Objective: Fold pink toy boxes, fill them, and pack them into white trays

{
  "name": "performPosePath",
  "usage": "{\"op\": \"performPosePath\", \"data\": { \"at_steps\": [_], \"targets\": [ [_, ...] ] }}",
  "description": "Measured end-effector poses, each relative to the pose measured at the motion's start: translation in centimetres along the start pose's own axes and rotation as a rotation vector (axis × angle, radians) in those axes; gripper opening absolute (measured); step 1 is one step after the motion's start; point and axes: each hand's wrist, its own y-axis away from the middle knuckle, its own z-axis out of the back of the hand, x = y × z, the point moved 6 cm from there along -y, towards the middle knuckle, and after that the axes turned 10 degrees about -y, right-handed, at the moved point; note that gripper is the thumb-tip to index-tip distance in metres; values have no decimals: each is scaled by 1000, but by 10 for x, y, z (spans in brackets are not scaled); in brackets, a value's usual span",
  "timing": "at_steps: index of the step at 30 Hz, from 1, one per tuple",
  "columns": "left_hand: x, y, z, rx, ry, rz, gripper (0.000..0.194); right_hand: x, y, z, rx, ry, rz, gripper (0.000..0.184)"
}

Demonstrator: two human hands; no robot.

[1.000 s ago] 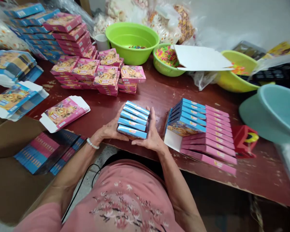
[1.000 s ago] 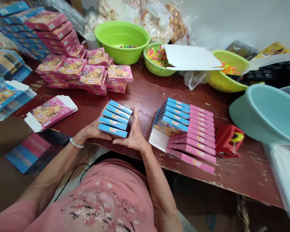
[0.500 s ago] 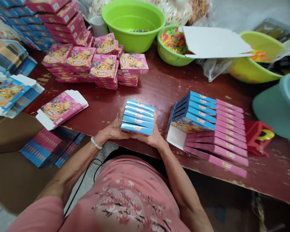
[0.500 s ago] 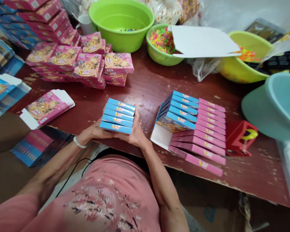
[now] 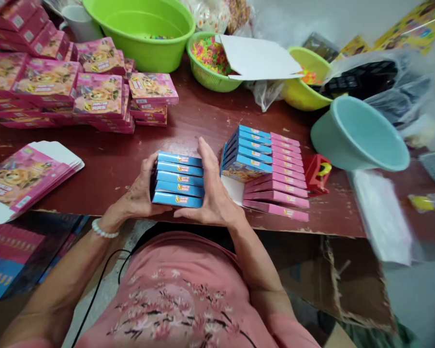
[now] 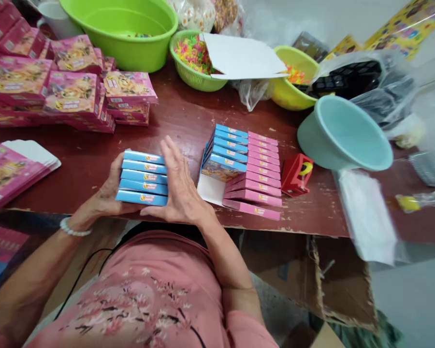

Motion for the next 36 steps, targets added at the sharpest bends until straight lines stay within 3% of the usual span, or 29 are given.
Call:
{"op": "performPosePath", "data": {
  "at_steps": [5,10,14,17,20,22,24,26,29,36],
  "targets": [
    [-22,-1,-5,11,-2,-201,132,27,6,3,167,315,-34,124],
    [-29,-1,-10,-10,1,-185,129,15,6,2,162,300,-32,112],
    [-48,-4,-9,22,-32,-233,127,17,10,11,147,233,31,112],
    [-69,-13,-5,4,7,-272,131,31,22,35,115,205,18,116],
    [-76,-30,-9,-12,110,-251,141,48,43,83,11,188,-35,124],
    [-73,-40,-19,-33,148,-235,126,55,58,124,-126,243,-58,127],
    [-72,-44,-35,-33,122,-244,86,57,71,155,-209,318,-12,133],
    [-76,-44,-57,6,31,-254,48,52,79,170,-213,339,34,137],
    [-84,-42,-83,59,-140,-207,27,36,85,166,-165,283,65,143],
    [-84,-50,-104,125,-258,-63,25,7,85,143,-198,203,56,134]
  ]
}}
